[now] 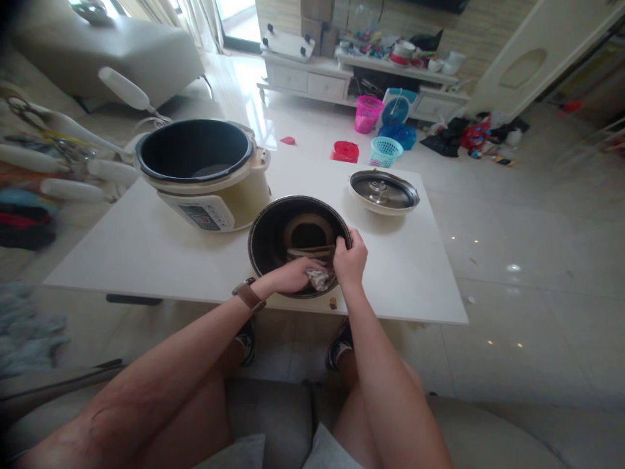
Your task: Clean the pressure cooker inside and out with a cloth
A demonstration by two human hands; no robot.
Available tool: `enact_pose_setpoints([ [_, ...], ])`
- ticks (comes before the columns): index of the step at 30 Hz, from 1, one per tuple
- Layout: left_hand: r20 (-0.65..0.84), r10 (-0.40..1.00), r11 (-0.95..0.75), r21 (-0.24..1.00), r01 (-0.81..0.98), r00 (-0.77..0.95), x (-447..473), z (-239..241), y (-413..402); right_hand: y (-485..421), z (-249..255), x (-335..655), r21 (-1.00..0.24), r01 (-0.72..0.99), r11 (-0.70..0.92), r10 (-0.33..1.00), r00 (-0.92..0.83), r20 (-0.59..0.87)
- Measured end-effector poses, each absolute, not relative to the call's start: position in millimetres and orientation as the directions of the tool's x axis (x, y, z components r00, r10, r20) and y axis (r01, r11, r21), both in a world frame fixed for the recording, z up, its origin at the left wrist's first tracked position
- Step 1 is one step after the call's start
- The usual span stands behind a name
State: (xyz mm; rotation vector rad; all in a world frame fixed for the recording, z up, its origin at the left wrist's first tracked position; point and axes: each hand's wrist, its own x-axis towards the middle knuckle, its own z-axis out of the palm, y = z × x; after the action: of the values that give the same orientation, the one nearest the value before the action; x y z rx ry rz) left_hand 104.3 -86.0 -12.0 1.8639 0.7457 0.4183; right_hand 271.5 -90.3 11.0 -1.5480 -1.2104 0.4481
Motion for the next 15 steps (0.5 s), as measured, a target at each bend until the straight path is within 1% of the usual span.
enact_pose_setpoints([
  [2, -0.157, 0.668, -0.299, 0.838, 0.456, 0.728, 100, -13, -87, -89, 13, 277, -0.87, 0.492, 0.016, 0.861, 0.436, 0.263],
  [4, -0.231, 0.665, -0.325, 0.766, 0.554, 0.71, 100, -12, -89, -86, 15, 284, -0.861, 0.507, -0.043, 0.858, 0.46, 0.228],
  [6, -0.262, 0.655, -0.354, 0.723, 0.594, 0.709, 101, -9, -91, -84, 15, 290, -0.862, 0.504, -0.046, 0.862, 0.456, 0.221],
  [9, -0.291, 0.663, -0.364, 0.68, 0.636, 0.69, 104, -5, -93, -82, 13, 295, -0.873, 0.487, 0.032, 0.895, 0.374, 0.242],
  [11, -0.309, 0.68, -0.35, 0.66, 0.665, 0.665, 104, -4, -95, -82, 11, 295, -0.876, 0.479, 0.054, 0.909, 0.34, 0.242],
  [15, -0.315, 0.723, -0.323, 0.633, 0.704, 0.615, 102, -8, -97, -85, 8, 291, -0.884, 0.465, 0.046, 0.902, 0.361, 0.237],
])
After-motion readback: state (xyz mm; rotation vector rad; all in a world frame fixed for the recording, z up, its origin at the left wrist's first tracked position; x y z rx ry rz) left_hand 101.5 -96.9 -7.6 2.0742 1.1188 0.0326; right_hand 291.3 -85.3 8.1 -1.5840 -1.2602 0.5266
